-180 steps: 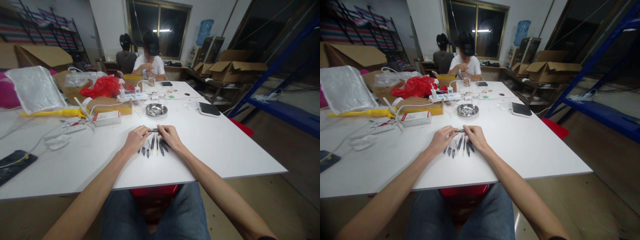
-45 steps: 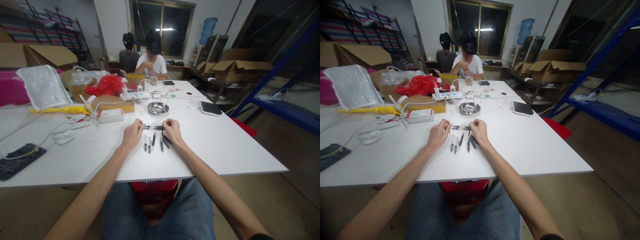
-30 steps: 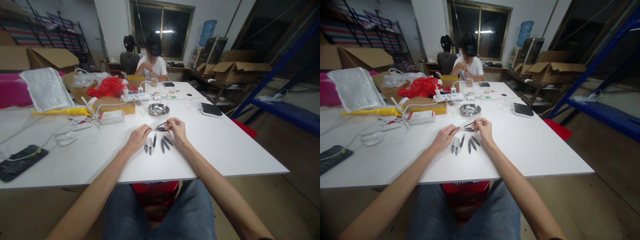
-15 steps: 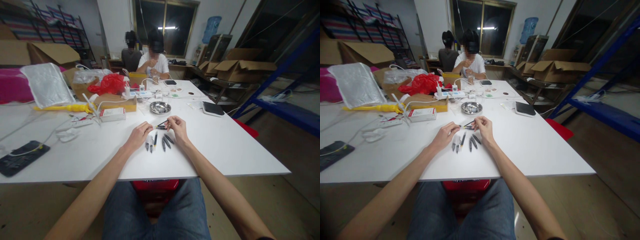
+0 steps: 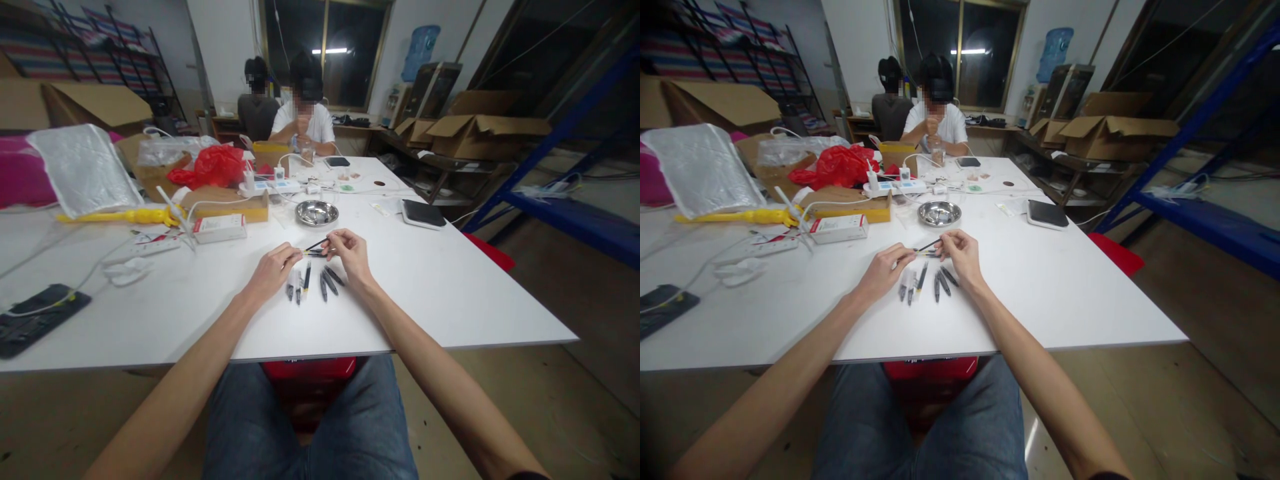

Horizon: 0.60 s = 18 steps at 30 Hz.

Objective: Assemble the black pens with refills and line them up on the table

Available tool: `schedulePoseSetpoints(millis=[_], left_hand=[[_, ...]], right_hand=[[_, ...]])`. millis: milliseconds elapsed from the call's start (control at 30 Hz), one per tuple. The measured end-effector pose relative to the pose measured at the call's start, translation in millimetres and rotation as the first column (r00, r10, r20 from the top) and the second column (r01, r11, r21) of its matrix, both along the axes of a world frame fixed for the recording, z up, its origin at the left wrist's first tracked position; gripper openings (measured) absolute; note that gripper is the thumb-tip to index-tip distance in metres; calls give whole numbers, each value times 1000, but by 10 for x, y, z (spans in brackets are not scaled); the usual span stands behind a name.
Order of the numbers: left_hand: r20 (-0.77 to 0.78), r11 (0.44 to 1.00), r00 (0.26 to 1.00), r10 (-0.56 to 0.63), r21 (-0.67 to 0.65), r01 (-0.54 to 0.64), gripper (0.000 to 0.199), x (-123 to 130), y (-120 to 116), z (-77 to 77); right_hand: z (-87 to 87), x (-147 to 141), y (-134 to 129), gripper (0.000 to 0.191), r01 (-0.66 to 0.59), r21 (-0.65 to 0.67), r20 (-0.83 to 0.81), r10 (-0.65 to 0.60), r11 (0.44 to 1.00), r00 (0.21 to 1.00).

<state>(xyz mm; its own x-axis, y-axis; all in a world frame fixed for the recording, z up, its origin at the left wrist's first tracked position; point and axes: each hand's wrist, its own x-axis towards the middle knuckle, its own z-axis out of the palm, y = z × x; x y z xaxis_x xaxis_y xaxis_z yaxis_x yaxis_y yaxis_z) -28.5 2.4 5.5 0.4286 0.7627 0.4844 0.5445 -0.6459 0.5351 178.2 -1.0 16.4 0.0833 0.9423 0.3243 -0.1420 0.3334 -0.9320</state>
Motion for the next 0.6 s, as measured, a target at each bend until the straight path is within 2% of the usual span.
schedulePoseSetpoints(millis=[167, 333, 433, 533, 600], left_hand=[[-23, 1000, 1000, 7, 26, -6, 24, -3, 3, 4], [-74, 999, 997, 0, 35, 3, 25, 4, -2, -31], [-128, 999, 992, -23, 29, 27, 25, 20, -16, -56], [-161, 999, 987, 21, 41, -14, 29, 23, -31, -63], [-139, 996, 987, 78, 56, -71, 31, 14, -36, -60]], right_hand=[[-34, -90, -86, 41, -169, -11, 204, 167, 986, 965], [-97, -108, -121, 51, -95, 13, 441, 80, 995, 894], [-88, -141, -99, 55, -175, -16, 460, 163, 984, 873], [2, -167, -107, 55, -274, -77, 421, 281, 959, 862], [96, -131, -194, 55, -181, -48, 420, 185, 982, 888]])
